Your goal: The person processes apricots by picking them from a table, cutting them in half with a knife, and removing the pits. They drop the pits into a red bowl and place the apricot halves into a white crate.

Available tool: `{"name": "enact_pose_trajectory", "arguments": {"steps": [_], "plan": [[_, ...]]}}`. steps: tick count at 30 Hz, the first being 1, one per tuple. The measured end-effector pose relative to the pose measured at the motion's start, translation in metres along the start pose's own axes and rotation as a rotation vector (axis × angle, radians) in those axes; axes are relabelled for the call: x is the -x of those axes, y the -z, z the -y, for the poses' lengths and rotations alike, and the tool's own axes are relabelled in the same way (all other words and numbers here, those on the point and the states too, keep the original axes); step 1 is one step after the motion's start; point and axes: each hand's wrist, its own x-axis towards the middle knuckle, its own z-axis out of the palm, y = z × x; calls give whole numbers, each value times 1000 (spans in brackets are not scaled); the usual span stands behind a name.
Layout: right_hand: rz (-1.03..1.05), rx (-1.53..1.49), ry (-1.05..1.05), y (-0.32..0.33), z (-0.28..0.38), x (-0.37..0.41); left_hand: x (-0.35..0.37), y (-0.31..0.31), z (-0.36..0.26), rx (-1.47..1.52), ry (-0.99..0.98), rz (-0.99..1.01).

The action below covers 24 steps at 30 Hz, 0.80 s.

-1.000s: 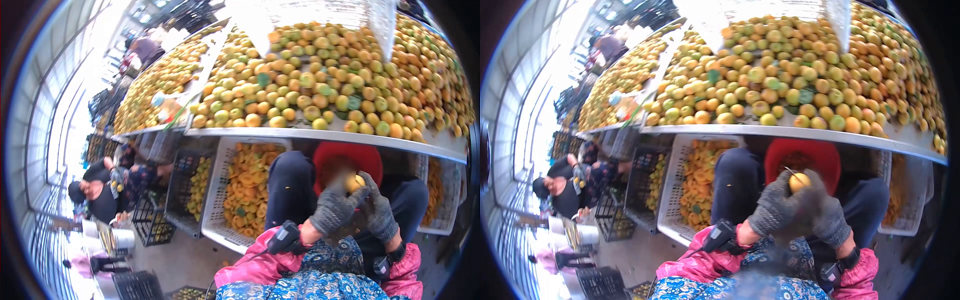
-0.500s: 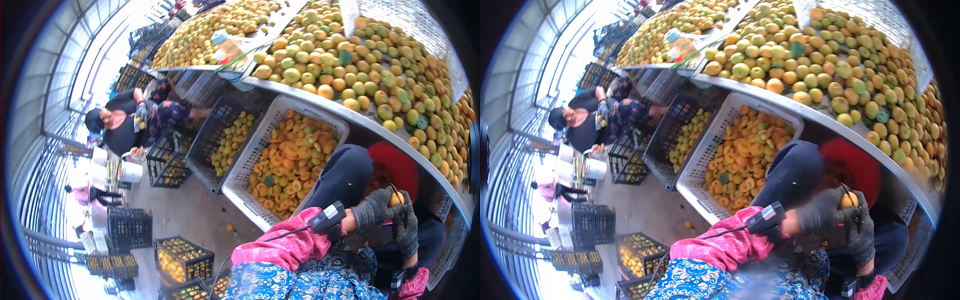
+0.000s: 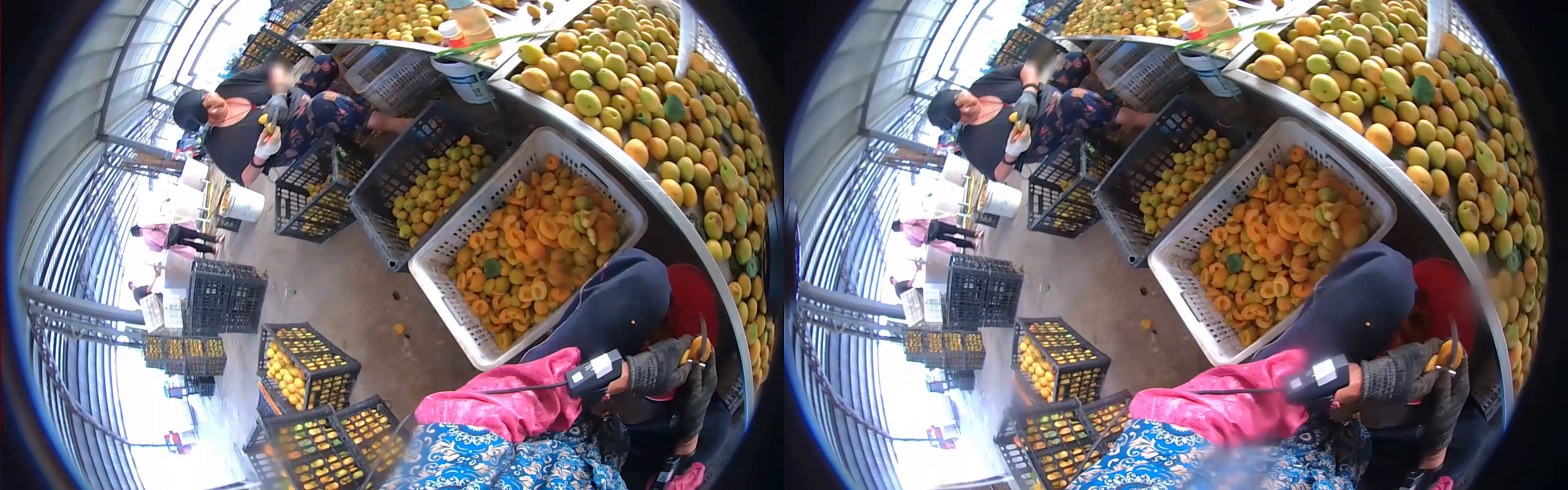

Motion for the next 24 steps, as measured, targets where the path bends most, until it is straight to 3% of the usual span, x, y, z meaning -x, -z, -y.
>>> {"name": "enact_pose_trajectory", "arguments": {"steps": [4, 5, 7, 11, 14, 15, 17, 20, 22, 24], "plan": [[0, 183, 184, 7, -26, -4, -5, -2, -1, -13, -14, -209], [-42, 408, 364, 11, -28, -2, -6, 2, -9, 125, 42, -172], [-52, 463, 390, 13, -35, 1, -5, 3, -15, 295, 92, -154], [-183, 610, 469, 17, -36, 7, -15, 4, 2, 235, 77, -177], [-160, 525, 543, 21, -44, 13, -10, 9, -7, 512, 250, -238], [-113, 218, 204, 20, -39, 16, -7, 9, -11, 563, 290, -239], [-58, -98, -127, 14, -21, 21, 1, 6, -21, 621, 354, -241], [76, -238, -109, 2, 10, 28, 14, -2, -37, 666, 435, -251], [138, -92, 105, -3, 11, 29, 23, -3, -52, 705, 493, -277], [170, -96, 105, -11, 30, 32, 33, -5, -70, 829, 607, -314]]}}
